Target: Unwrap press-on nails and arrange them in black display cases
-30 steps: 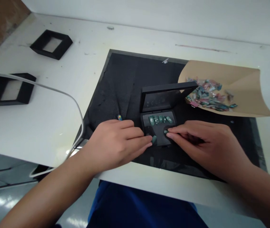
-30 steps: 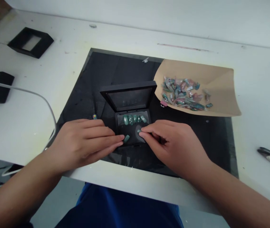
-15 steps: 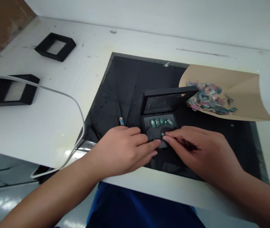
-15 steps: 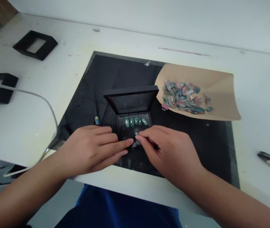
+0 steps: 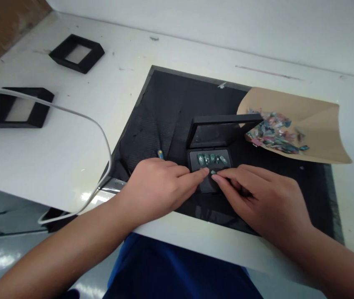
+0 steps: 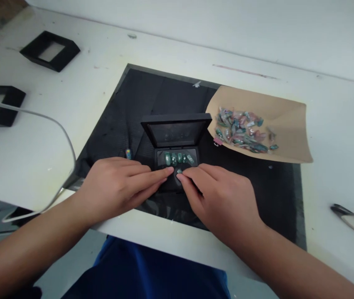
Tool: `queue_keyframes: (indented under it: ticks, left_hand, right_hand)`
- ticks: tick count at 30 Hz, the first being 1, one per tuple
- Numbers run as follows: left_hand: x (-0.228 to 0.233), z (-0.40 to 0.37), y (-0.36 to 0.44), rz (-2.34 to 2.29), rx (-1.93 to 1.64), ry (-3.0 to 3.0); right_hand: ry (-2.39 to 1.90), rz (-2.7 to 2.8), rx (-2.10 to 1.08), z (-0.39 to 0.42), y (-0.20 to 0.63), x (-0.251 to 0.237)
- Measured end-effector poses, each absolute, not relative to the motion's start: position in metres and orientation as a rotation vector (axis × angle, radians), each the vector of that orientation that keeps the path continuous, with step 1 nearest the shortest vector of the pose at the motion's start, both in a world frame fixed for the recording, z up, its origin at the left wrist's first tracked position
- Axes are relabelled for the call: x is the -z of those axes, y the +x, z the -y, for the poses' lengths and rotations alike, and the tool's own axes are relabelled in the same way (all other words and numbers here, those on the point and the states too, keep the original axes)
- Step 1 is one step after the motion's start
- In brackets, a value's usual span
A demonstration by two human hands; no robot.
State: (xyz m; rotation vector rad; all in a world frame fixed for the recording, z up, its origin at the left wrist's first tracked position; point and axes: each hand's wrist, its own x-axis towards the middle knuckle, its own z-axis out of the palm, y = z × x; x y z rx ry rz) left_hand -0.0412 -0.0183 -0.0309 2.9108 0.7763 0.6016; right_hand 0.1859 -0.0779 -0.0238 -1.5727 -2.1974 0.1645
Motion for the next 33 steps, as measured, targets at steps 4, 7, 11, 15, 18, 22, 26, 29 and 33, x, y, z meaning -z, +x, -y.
queue_keyframes:
  ticks: [4, 7, 11, 15, 18, 22, 26, 29, 33]
  left_hand:
    - [0.029, 0.021, -0.040, -0.763, -0.729, 2.852]
    - [0.027, 0.021, -0.040, -0.882, -0.754, 2.824]
    - [0.028, 0.019, -0.041, -0.914, -0.671, 2.852]
    - [0.029, 0.018, -0.042, -0.891, -0.653, 2.851]
    - [0.030, 0.018, -0.042, -0.886, -0.657, 2.831]
    - [0.029, 0.018, -0.041, -0.853, -0.721, 2.806]
    - [0.029, 0.018, -0.041, -0.813, -0.732, 2.778]
    - [0.030, 0.018, -0.042, -0.775, -0.721, 2.742]
    - [0.030, 0.018, -0.041, -0.706, -0.735, 2.725]
  right_hand:
    - [-1.647, 2.017, -0.473, 0.075, 0.182, 0.021]
    - [-1.704, 1.813, -0.693, 0.073, 0.181, 0.018]
    - [-1.729, 1.786, -0.681, 0.074, 0.181, 0.016]
    - [-1.613, 1.925, -0.657, 0.076, 0.183, 0.017]
    - [-1.498, 2.014, -0.696, 0.076, 0.186, 0.019]
    - [-1.397, 2.104, -0.595, 0.078, 0.190, 0.024]
    - [-1.272, 2.256, -0.348, 0.079, 0.194, 0.029]
    - [-1.257, 2.304, -0.243, 0.077, 0.196, 0.032]
    - [-1.263, 2.295, -0.313, 0.070, 0.198, 0.035]
